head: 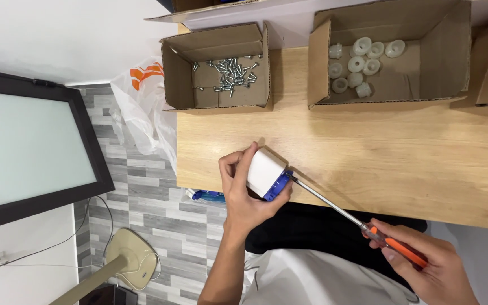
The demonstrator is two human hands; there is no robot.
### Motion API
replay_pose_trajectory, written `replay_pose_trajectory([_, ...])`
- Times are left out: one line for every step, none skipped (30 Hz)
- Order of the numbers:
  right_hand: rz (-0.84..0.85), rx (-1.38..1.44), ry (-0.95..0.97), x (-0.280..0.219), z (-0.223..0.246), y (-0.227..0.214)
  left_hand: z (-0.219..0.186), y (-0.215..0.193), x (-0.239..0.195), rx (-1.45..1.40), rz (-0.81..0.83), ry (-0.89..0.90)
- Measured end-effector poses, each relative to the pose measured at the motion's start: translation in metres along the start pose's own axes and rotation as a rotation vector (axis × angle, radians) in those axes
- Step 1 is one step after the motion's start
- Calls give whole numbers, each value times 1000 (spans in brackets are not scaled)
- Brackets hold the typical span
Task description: Assembling electrical sockets by joining plastic components and fastening them with a screwdriver.
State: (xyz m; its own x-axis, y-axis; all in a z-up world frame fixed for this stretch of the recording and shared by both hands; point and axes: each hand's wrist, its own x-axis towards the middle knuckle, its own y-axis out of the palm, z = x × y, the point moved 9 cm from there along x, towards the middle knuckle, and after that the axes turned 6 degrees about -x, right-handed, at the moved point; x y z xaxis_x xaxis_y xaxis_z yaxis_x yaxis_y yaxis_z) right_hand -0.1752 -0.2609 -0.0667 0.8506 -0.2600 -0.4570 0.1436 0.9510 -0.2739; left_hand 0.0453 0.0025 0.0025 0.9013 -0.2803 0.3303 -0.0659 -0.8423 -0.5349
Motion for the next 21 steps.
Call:
replay_pose_trajectory([5, -1, -13, 0, 0, 1, 0, 1, 1, -16, 10, 6])
replay_pose_trajectory([10, -3, -29, 1, 0, 1, 0, 1, 2, -32, 18, 15])
replay_pose_trajectory([11, -4, -29, 1, 0, 1, -1, 1, 2, -32, 17, 14])
replay_pose_trajectory([7, -12, -16, 1, 0, 1, -1, 1, 2, -24, 22, -2])
replay_pose_trajectory([4, -21, -3, 1, -1, 1, -1, 1, 2, -17, 27, -17])
replay_pose_trajectory([5, -22, -1, 1, 0, 2, -1, 0, 3, -17, 27, -20])
replay_pose_trajectory([6, -3, 9, 1, -1, 2, -4, 0, 5, -23, 30, 2])
replay_pose_trajectory([6, 15, 19, 2, -1, 1, -7, 0, 6, -29, 32, 25])
replay_pose_trajectory([7, 14, 21, 1, 0, 1, -10, -1, 10, -29, 32, 24])
replay_pose_trajectory([6, 18, 94, 1, -5, 0, -16, -1, 13, -70, 44, 49])
replay_pose_trajectory([5, 21, 166, 0, -9, -1, -23, -1, 17, -111, 55, 74])
replay_pose_trajectory([4, 21, 167, 0, -12, -3, -22, -1, 16, -112, 56, 75])
replay_pose_trajectory([15, 12, 169, 0, -14, -4, -23, 0, 16, -122, 54, 81])
replay_pose_trajectory([27, 4, 170, 1, -17, -4, -23, 0, 16, -132, 53, 88])
replay_pose_trajectory([26, 4, 170, 1, -18, -5, -22, 0, 16, -132, 54, 88])
replay_pose_trajectory([27, 6, 218, 0, -23, -6, -22, 0, 15, -135, 47, 105])
replay_pose_trajectory([28, 8, 266, -2, -28, -7, -23, -1, 14, -139, 40, 121])
replay_pose_trajectory([28, 8, 267, -2, -31, -9, -22, 0, 13, -139, 41, 121])
replay_pose_trajectory([36, 4, 241, -1, -32, -9, -22, 0, 13, -140, 35, 126])
replay_pose_trajectory([45, 0, 215, -1, -32, -10, -22, 0, 12, -141, 29, 132])
replay_pose_trajectory([45, 0, 215, 0, -35, -11, -21, 0, 11, -141, 30, 132])
